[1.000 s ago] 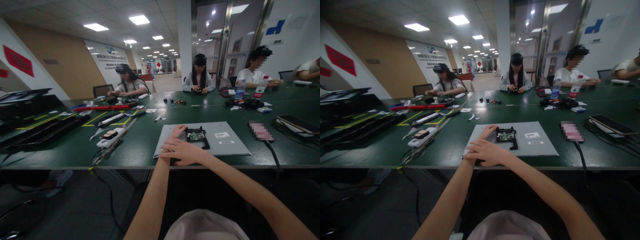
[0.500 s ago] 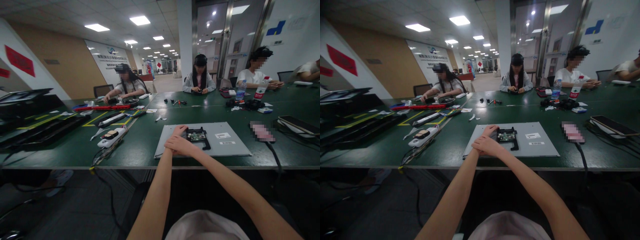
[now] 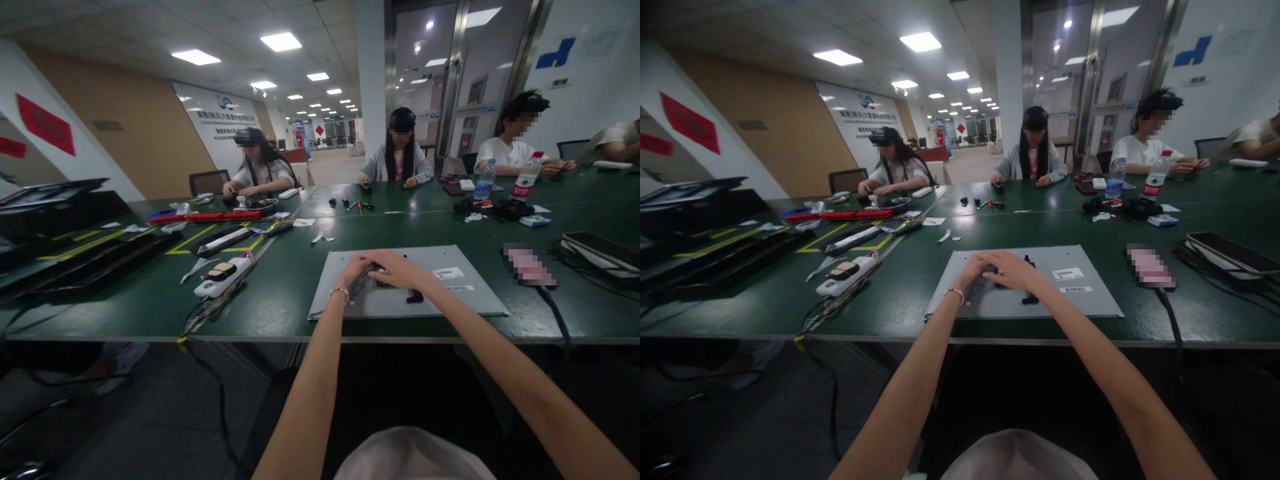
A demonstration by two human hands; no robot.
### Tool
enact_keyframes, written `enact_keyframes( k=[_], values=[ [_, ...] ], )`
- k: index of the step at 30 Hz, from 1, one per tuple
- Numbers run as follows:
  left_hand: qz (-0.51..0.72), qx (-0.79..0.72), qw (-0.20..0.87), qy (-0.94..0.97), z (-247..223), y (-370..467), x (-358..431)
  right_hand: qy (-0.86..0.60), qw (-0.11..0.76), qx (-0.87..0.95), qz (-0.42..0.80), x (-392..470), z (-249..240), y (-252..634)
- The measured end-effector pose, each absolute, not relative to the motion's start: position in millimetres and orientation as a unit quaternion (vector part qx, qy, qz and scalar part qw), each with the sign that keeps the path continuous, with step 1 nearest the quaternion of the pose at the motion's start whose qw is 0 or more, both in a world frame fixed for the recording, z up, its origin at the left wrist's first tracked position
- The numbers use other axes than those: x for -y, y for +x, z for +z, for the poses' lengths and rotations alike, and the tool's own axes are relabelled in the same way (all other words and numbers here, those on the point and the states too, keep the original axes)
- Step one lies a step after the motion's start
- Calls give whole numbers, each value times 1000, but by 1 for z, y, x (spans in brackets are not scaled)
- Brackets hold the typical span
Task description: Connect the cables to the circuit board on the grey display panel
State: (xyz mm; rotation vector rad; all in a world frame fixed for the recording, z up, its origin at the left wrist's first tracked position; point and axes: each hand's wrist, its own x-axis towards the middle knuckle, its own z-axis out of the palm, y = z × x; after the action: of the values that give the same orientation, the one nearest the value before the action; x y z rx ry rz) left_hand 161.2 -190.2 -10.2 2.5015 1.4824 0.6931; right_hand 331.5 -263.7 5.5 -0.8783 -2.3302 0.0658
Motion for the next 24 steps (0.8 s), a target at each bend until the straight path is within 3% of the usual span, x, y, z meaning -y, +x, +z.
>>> enact_keyframes(
  k=[5,10,16,21,24],
  values=[
    [309,-388,327,804,-24,170,166,-512,400,755,84,240,-34,406],
    [297,-372,377,795,-39,161,154,-564,415,704,117,235,-69,427],
    [306,-503,182,788,-25,143,111,-560,414,704,139,231,-77,427],
    [315,-594,92,734,-20,106,76,-555,406,713,140,227,-79,426],
    [256,-637,31,726,-23,86,58,-550,402,719,137,225,-80,424]
  ],
)
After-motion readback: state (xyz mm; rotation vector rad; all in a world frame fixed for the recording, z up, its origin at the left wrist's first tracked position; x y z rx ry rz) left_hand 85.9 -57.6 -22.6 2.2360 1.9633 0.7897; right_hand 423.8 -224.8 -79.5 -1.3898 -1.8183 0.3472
